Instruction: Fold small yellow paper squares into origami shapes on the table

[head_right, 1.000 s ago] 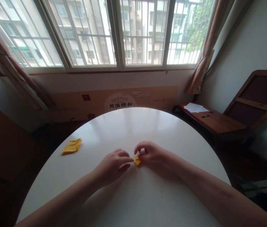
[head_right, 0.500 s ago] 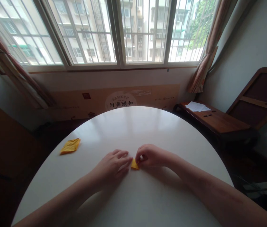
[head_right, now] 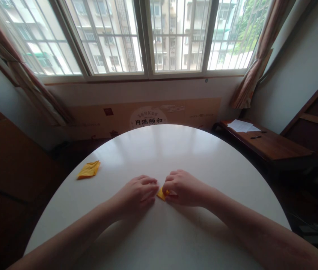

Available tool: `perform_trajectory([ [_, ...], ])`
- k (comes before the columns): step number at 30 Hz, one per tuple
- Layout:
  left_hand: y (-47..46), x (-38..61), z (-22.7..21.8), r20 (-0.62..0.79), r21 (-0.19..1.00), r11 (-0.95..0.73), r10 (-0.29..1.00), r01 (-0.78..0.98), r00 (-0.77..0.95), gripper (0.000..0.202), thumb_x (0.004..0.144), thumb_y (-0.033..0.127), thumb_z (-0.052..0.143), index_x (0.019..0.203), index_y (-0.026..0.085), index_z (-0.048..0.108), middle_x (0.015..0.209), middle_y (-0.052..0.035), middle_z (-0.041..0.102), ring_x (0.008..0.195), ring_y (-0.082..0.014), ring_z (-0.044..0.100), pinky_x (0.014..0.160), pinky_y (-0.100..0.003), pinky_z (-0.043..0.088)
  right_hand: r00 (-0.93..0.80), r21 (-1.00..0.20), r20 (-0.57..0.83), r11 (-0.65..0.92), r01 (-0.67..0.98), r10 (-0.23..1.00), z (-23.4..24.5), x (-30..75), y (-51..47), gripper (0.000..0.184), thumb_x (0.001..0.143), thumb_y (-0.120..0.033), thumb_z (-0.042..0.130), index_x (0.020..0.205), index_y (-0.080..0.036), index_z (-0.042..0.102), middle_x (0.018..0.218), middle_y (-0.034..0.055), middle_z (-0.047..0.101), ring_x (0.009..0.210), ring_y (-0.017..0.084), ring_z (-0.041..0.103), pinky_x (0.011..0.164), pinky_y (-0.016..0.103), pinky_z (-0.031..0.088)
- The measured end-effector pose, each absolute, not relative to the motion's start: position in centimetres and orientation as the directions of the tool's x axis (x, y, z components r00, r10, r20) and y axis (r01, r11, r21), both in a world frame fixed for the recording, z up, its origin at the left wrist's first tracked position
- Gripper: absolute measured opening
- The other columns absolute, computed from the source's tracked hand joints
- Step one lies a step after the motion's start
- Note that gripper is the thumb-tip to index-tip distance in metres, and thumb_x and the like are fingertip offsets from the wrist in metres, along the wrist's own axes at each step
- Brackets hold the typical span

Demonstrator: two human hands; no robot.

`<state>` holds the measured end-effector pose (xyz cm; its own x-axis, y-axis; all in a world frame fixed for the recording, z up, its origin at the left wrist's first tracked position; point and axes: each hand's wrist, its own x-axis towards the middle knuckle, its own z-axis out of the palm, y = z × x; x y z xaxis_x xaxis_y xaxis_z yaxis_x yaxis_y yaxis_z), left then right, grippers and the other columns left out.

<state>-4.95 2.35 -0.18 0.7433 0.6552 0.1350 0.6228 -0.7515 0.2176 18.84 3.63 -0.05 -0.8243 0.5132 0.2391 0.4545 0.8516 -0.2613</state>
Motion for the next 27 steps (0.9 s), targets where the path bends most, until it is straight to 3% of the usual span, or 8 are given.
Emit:
perform_trajectory([
  [8,2.35,-4.96,-0.40,0.163,0.274,-0.779,0.615,0.564,0.771,0.020,0.085,0.019,0.062,0.101,0.025,0.072,0.115,-0.0025,0.071,0.108,-0.0207,0.062,0.099,-0.033,0.046,-0.835,-0.253,0.288,0.878,0.406,0.469,-1.08,19.38,4.51,0.014,0.090,-0.015,0.060,0.087,-0.021,0.073,0.088,0.0041,0.073,0.080,0.018,0.062,0.078,0.031,0.043],
  [17,2.04,-4.73,0.19,0.162,0.297,-0.800,0.580,0.521,0.798,0.017,0.091,0.020,0.056,0.091,0.025,0.072,0.101,-0.0020,0.073,0.096,-0.0182,0.066,0.094,-0.031,0.047,-0.806,-0.208,0.258,0.846,0.491,0.532,-0.22,19.17,3.93,0.011,0.085,-0.033,0.072,0.087,-0.022,0.074,0.089,0.0038,0.073,0.083,0.021,0.062,0.080,0.035,0.043],
  [21,1.90,-4.70,0.36,0.144,0.306,-0.812,0.556,0.497,0.819,0.018,0.092,0.023,0.056,0.097,0.027,0.073,0.103,-0.0028,0.073,0.098,-0.0189,0.065,0.097,-0.032,0.046,-0.804,-0.241,0.234,0.834,0.496,0.546,-0.29,19.24,4.02,0.017,0.084,-0.038,0.072,0.093,-0.023,0.074,0.093,0.0053,0.072,0.087,0.022,0.063,0.080,0.035,0.044],
  [27,1.90,-4.79,0.26,0.163,0.287,-0.830,0.534,0.478,0.830,0.019,0.089,0.019,0.057,0.102,0.026,0.069,0.107,-0.0012,0.072,0.100,-0.0186,0.064,0.098,-0.031,0.045,-0.796,-0.302,0.207,0.812,0.500,0.568,-0.25,19.25,4.23,0.015,0.082,-0.032,0.075,0.094,-0.023,0.074,0.096,0.0044,0.071,0.091,0.021,0.063,0.082,0.033,0.046],
])
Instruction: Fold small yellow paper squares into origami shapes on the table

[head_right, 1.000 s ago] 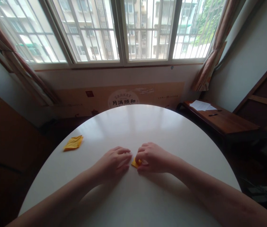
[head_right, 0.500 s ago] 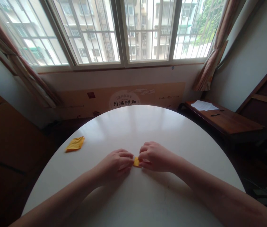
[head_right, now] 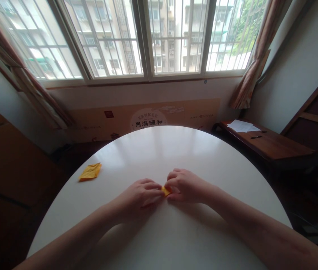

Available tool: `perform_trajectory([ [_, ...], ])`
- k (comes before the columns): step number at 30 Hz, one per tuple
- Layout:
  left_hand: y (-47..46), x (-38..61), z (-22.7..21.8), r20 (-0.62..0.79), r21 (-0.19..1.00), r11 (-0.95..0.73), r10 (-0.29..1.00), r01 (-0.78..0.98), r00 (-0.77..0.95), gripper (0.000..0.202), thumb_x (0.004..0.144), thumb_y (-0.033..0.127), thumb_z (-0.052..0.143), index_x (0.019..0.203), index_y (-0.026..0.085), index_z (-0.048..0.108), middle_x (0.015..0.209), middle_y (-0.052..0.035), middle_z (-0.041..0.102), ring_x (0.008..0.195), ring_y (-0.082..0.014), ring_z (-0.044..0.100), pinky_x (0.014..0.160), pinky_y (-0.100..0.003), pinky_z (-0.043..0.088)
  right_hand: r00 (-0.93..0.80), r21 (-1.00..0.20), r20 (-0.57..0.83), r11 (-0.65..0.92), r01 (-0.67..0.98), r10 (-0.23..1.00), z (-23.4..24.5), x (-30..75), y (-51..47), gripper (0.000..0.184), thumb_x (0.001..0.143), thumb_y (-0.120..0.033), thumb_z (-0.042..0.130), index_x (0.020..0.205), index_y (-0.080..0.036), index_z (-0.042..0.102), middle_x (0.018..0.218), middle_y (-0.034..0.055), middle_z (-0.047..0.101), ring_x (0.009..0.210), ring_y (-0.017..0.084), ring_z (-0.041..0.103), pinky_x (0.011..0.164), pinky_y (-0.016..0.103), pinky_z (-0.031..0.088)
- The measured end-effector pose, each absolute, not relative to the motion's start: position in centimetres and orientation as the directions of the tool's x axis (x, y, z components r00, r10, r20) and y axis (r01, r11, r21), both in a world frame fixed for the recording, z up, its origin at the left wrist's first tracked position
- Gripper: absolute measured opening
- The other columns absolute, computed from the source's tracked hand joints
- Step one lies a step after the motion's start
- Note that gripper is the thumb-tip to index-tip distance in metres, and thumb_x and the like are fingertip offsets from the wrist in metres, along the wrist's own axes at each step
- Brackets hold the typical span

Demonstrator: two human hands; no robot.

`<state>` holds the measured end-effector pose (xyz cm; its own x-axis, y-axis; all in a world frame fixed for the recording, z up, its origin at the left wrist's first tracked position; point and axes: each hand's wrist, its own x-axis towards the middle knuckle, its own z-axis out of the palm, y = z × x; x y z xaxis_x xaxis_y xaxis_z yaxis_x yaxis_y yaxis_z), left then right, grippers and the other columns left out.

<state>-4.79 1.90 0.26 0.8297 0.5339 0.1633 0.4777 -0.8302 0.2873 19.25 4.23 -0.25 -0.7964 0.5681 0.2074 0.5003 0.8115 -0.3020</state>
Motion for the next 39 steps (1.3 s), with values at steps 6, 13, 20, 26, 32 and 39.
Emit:
perform_trajectory([
  [6,2.2,-4.8,-0.2,0.192,0.305,-0.837,0.521,0.454,0.832,0.013,0.085,0.013,0.057,0.089,0.023,0.065,0.099,-0.0005,0.073,0.091,-0.0165,0.066,0.096,-0.030,0.046,-0.797,-0.300,0.201,0.811,0.503,0.569,-0.1,19.1,4.2,0.010,0.086,-0.027,0.071,0.093,-0.022,0.074,0.095,0.0051,0.071,0.089,0.021,0.064,0.079,0.032,0.047],
  [13,2.1,-4.7,0.3,0.205,0.348,-0.828,0.525,0.440,0.826,0.011,0.087,0.017,0.057,0.084,0.022,0.066,0.094,-0.0013,0.074,0.086,-0.0158,0.067,0.093,-0.029,0.046,-0.798,-0.295,0.228,0.821,0.489,0.557,-0.5,19.2,4.3,0.013,0.090,-0.028,0.066,0.098,-0.022,0.075,0.096,0.0058,0.072,0.090,0.021,0.064,0.081,0.032,0.047],
  [20,2.0,-4.7,0.0,0.200,0.320,-0.831,0.529,0.455,0.825,0.019,0.091,0.019,0.058,0.102,0.026,0.071,0.107,-0.0004,0.074,0.098,-0.0182,0.065,0.096,-0.031,0.046,-0.788,-0.356,0.243,0.807,0.470,0.566,-0.8,19.5,4.5,0.016,0.090,-0.024,0.065,0.102,-0.022,0.076,0.098,0.0064,0.072,0.089,0.020,0.065,0.080,0.031,0.048],
  [26,2.0,-4.8,0.0,0.165,0.319,-0.817,0.547,0.481,0.820,0.030,0.089,0.021,0.062,0.117,0.029,0.069,0.117,-0.0001,0.073,0.106,-0.0213,0.064,0.098,-0.034,0.048,-0.789,-0.377,0.246,0.805,0.457,0.563,-1.4,19.8,5.0,0.019,0.091,-0.025,0.063,0.106,-0.023,0.076,0.100,0.0069,0.072,0.091,0.020,0.065,0.081,0.031,0.048],
  [32,2.1,-4.8,0.0,0.175,0.338,-0.816,0.545,0.470,0.820,0.032,0.089,0.020,0.062,0.119,0.029,0.068,0.117,-0.0008,0.073,0.105,-0.0211,0.065,0.098,-0.034,0.048,-0.791,-0.395,0.235,0.799,0.453,0.565,-1.4,19.9,5.0,0.020,0.092,-0.024,0.062,0.106,-0.023,0.076,0.101,0.0057,0.073,0.092,0.019,0.065,0.081,0.031,0.049],
  [39,2.0,-4.8,0.0,0.187,0.331,-0.823,0.536,0.461,0.823,0.029,0.090,0.019,0.060,0.116,0.028,0.069,0.116,-0.0005,0.073,0.104,-0.0205,0.065,0.098,-0.033,0.048,-0.787,-0.400,0.241,0.797,0.452,0.568,-1.1,19.8,4.9,0.020,0.092,-0.022,0.062,0.105,-0.024,0.076,0.100,0.0050,0.074,0.090,0.019,0.065,0.080,0.030,0.049],
])
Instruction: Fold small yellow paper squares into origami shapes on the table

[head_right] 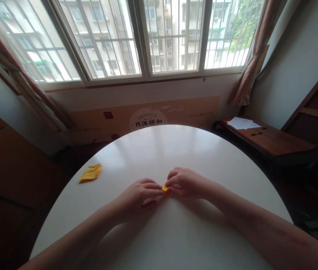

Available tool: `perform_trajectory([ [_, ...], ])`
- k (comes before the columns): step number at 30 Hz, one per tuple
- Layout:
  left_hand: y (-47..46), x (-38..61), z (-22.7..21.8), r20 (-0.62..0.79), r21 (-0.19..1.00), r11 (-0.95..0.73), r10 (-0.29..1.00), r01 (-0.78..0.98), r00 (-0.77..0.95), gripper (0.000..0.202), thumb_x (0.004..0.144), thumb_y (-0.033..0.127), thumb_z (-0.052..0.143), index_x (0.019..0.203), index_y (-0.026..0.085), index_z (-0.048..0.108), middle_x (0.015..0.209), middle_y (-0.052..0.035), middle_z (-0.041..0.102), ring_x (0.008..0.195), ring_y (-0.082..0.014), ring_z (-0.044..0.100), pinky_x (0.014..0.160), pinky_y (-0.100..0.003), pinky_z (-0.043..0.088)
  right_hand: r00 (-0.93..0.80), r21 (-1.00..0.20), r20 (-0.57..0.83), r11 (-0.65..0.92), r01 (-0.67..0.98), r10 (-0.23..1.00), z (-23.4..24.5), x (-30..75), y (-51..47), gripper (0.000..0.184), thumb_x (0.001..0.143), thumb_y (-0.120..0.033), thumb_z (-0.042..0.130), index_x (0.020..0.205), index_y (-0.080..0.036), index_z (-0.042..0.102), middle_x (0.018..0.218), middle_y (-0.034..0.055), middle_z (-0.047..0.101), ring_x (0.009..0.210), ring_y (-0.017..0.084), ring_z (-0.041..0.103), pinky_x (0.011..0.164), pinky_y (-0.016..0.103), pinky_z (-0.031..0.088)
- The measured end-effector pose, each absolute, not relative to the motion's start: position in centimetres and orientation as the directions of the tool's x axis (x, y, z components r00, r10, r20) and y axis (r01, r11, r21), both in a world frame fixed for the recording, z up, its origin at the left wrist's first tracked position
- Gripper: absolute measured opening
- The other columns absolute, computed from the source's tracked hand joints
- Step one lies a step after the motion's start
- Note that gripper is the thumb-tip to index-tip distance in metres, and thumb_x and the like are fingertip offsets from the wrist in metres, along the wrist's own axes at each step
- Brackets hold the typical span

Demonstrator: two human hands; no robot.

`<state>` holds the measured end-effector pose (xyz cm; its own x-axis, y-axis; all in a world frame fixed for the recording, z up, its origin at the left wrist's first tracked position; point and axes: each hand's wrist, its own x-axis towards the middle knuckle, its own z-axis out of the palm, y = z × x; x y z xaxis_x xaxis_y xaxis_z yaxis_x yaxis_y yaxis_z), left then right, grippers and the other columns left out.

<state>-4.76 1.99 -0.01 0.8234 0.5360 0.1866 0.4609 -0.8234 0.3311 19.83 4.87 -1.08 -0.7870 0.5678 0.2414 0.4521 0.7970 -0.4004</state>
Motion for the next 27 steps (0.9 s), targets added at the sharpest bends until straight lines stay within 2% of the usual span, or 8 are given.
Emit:
perform_trajectory([
  [5,1.6,-4.6,0.3,0.179,0.339,-0.832,0.516,0.440,0.838,0.020,0.091,0.019,0.059,0.105,0.027,0.072,0.109,-0.0007,0.075,0.100,-0.0194,0.066,0.098,-0.032,0.047,-0.785,-0.402,0.255,0.800,0.445,0.564,-1.3,20.0,5.0,0.018,0.093,-0.024,0.060,0.100,-0.022,0.077,0.098,0.0058,0.074,0.088,0.019,0.066,0.080,0.030,0.049],
  [14,1.5,-4.7,0.3,0.176,0.345,-0.818,0.539,0.461,0.824,0.026,0.087,0.019,0.060,0.111,0.025,0.069,0.107,-0.0046,0.074,0.101,-0.0210,0.067,0.094,-0.033,0.051,-0.790,-0.394,0.287,0.819,0.418,0.541,-1.3,20.0,4.9,0.016,0.093,-0.028,0.063,0.098,-0.022,0.077,0.096,0.0063,0.074,0.086,0.018,0.066,0.076,0.029,0.050],
  [24,0.8,-4.3,0.5,0.140,0.350,-0.851,0.460,0.390,0.877,0.028,0.085,0.013,0.060,0.110,0.023,0.068,0.110,-0.0036,0.073,0.102,-0.0206,0.066,0.098,-0.033,0.048,-0.834,-0.403,0.250,0.836,0.372,0.491,-1.3,20.7,5.3,0.014,0.090,-0.029,0.068,0.099,-0.028,0.079,0.096,0.0036,0.073,0.088,0.017,0.064,0.079,0.028,0.046],
  [27,0.7,-4.3,0.4,0.142,0.320,-0.844,0.492,0.430,0.859,0.031,0.086,0.015,0.060,0.116,0.024,0.066,0.116,-0.0030,0.071,0.106,-0.0215,0.063,0.098,-0.034,0.048,-0.844,-0.410,0.234,0.836,0.364,0.482,-1.2,20.9,5.3,0.014,0.090,-0.030,0.069,0.100,-0.029,0.079,0.097,0.0030,0.073,0.089,0.017,0.063,0.081,0.028,0.046],
])
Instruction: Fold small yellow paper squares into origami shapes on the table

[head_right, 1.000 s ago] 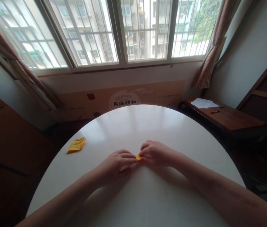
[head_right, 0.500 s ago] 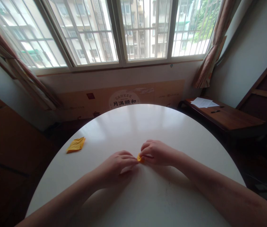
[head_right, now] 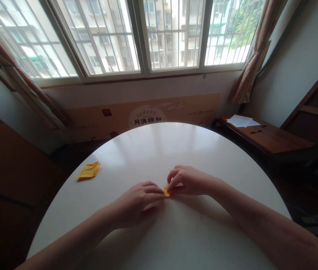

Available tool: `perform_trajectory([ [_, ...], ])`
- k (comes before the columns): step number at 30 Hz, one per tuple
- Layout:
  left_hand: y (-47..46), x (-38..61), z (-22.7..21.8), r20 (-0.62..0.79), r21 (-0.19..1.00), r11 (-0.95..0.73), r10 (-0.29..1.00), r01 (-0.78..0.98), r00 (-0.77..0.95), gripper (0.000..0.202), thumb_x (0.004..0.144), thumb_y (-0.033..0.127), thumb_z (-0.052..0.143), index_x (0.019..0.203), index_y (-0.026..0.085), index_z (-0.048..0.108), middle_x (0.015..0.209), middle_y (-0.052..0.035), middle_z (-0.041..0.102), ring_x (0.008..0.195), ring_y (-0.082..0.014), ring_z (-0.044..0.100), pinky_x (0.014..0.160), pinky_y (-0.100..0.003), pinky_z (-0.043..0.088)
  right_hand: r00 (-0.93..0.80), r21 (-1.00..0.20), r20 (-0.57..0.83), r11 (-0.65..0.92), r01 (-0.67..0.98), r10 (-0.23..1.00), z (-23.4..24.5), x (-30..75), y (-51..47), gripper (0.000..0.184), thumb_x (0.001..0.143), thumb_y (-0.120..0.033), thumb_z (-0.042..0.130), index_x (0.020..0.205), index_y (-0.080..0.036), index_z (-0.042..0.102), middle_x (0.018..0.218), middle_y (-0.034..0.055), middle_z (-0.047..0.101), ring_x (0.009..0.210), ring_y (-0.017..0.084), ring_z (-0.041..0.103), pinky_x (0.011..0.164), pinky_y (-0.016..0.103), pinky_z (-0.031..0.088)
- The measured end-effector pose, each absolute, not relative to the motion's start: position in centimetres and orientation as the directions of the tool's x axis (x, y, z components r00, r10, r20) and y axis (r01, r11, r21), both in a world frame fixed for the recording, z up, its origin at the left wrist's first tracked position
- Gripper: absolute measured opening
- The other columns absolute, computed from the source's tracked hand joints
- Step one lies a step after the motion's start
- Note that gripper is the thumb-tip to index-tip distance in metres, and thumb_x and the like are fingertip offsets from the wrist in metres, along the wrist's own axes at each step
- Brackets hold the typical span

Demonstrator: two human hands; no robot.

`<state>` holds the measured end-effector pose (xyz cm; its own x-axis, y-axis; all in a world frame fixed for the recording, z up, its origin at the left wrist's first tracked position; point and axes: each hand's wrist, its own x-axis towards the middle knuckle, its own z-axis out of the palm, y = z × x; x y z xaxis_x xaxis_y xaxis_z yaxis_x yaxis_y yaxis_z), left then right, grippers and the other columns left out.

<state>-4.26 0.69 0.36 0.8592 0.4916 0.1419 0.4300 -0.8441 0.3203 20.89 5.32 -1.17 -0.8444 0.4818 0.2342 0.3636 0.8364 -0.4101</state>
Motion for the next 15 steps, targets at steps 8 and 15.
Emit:
perform_trajectory([
  [8,1.2,-4.1,-0.8,0.147,0.253,-0.865,0.476,0.433,0.867,0.036,0.088,0.016,0.057,0.124,0.022,0.060,0.123,-0.0056,0.068,0.114,-0.0240,0.059,0.104,-0.038,0.044,-0.820,-0.450,0.237,0.807,0.382,0.521,-1.3,20.7,5.3,0.009,0.089,-0.029,0.070,0.089,-0.024,0.078,0.094,0.0039,0.073,0.087,0.017,0.064,0.079,0.028,0.047],
  [15,0.4,-3.8,-0.5,0.165,0.228,-0.861,0.495,0.455,0.853,0.037,0.090,0.017,0.055,0.126,0.022,0.059,0.128,-0.0068,0.064,0.120,-0.0268,0.054,0.106,-0.039,0.042,-0.789,-0.517,0.206,0.749,0.414,0.579,-1.8,20.5,5.5,0.008,0.086,-0.026,0.072,0.087,-0.020,0.077,0.098,0.0060,0.071,0.090,0.018,0.065,0.080,0.028,0.049],
])
